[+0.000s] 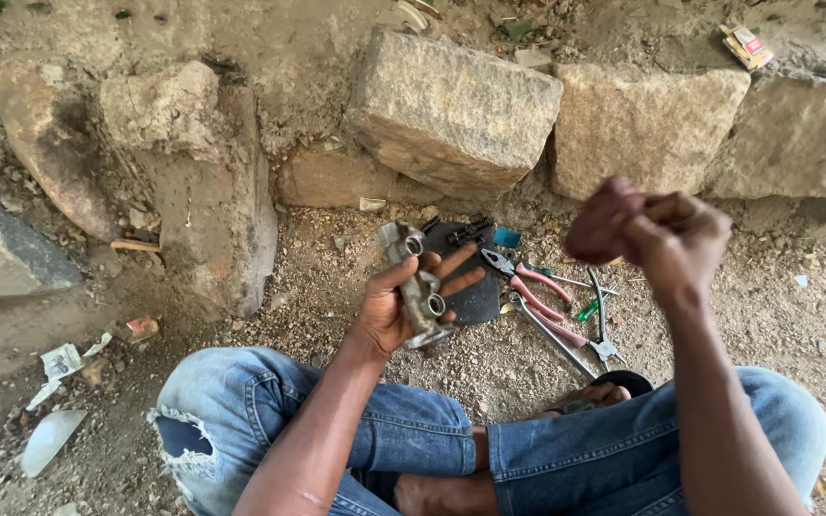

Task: The person sits on the ground and uses pliers and a screwdriver to disassemble and clean a metal mechanical part. They remove small components, wipe the part with a cloth, and reassemble it.

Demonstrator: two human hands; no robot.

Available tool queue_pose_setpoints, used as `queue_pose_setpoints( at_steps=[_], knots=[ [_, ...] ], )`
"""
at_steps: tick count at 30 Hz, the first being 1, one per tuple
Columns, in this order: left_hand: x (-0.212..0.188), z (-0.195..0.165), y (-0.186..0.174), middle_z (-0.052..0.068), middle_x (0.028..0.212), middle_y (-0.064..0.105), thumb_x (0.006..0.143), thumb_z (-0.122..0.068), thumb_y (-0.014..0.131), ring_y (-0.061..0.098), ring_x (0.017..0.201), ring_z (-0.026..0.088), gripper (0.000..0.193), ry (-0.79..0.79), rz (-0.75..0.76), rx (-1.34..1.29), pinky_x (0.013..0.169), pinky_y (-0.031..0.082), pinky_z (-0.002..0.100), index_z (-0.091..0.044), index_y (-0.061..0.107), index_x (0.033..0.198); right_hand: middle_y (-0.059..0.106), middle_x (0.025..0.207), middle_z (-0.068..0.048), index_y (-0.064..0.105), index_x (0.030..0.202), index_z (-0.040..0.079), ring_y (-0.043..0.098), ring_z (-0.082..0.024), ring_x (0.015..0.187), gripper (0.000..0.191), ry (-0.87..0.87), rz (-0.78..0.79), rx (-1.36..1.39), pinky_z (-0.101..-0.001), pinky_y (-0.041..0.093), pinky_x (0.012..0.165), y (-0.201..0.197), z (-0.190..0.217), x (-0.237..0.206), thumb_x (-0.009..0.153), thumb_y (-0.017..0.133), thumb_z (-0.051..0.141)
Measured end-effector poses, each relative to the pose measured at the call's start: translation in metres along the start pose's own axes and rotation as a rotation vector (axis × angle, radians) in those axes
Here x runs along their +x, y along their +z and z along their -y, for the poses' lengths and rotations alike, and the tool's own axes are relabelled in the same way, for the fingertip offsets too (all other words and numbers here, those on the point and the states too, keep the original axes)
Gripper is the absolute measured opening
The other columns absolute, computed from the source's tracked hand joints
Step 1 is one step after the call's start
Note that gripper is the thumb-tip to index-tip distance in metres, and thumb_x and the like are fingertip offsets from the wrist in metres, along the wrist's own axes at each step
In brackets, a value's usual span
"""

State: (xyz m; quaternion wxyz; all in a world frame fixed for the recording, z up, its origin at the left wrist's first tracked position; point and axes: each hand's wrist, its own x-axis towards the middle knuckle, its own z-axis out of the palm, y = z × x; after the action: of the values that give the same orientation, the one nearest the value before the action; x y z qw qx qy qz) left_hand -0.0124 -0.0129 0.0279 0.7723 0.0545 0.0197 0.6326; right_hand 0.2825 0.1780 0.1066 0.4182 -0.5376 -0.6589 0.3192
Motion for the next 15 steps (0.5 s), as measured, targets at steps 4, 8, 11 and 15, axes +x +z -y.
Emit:
queue_pose_setpoints(
  at_steps=[4, 8, 11, 15],
  knots=[
    [0.002, 0.008, -0.01, 0.019, 0.14, 0.058, 0.085, -0.021, 0.083, 0.063, 0.123, 0.036, 0.029, -0.042, -0.098, 0.057, 0.091, 0.062, 0.055, -0.003, 0.068, 0.104, 0.067, 0.09, -0.011, 0.063, 0.097, 0.007, 0.067, -0.014, 0.074, 0.022, -0.201, 0.296, -0.139, -0.0271, 0.061, 0.066, 0.059, 0.026, -0.059, 0.085, 0.051, -0.006],
    [-0.001, 0.017, -0.018, 0.009, 0.105, 0.069, 0.092, -0.018, 0.082, 0.07, 0.094, 0.024, 0.029, 0.004, -0.18, 0.065, 0.09, 0.061, 0.044, -0.004, 0.067, 0.113, 0.069, 0.102, -0.012, 0.059, 0.085, 0.008, 0.062, -0.028, 0.092, 0.01, -0.692, 0.533, -0.372, -0.04, 0.057, 0.076, 0.111, 0.047, -0.107, 0.083, 0.069, 0.011],
    [-0.005, 0.016, -0.017, 0.005, 0.093, 0.072, 0.09, -0.014, 0.079, 0.072, 0.086, 0.018, 0.027, -0.035, -0.193, 0.138, 0.091, 0.062, 0.043, -0.005, 0.065, 0.111, 0.075, 0.094, -0.014, 0.059, 0.097, 0.011, 0.067, -0.028, 0.075, 0.008, -0.601, 0.497, -0.264, -0.0403, 0.057, 0.062, 0.111, 0.056, -0.106, 0.092, 0.061, 0.016],
    [0.001, 0.02, -0.003, 0.006, 0.1, 0.072, 0.093, -0.008, 0.077, 0.072, 0.092, 0.018, 0.03, -0.067, -0.207, 0.294, 0.091, 0.061, 0.04, -0.006, 0.062, 0.12, 0.075, 0.073, -0.016, 0.055, 0.109, 0.006, 0.07, -0.022, 0.049, 0.013, -0.199, 0.625, -0.239, -0.0335, 0.054, 0.042, 0.109, 0.063, -0.102, 0.103, 0.053, 0.017]
  ],
)
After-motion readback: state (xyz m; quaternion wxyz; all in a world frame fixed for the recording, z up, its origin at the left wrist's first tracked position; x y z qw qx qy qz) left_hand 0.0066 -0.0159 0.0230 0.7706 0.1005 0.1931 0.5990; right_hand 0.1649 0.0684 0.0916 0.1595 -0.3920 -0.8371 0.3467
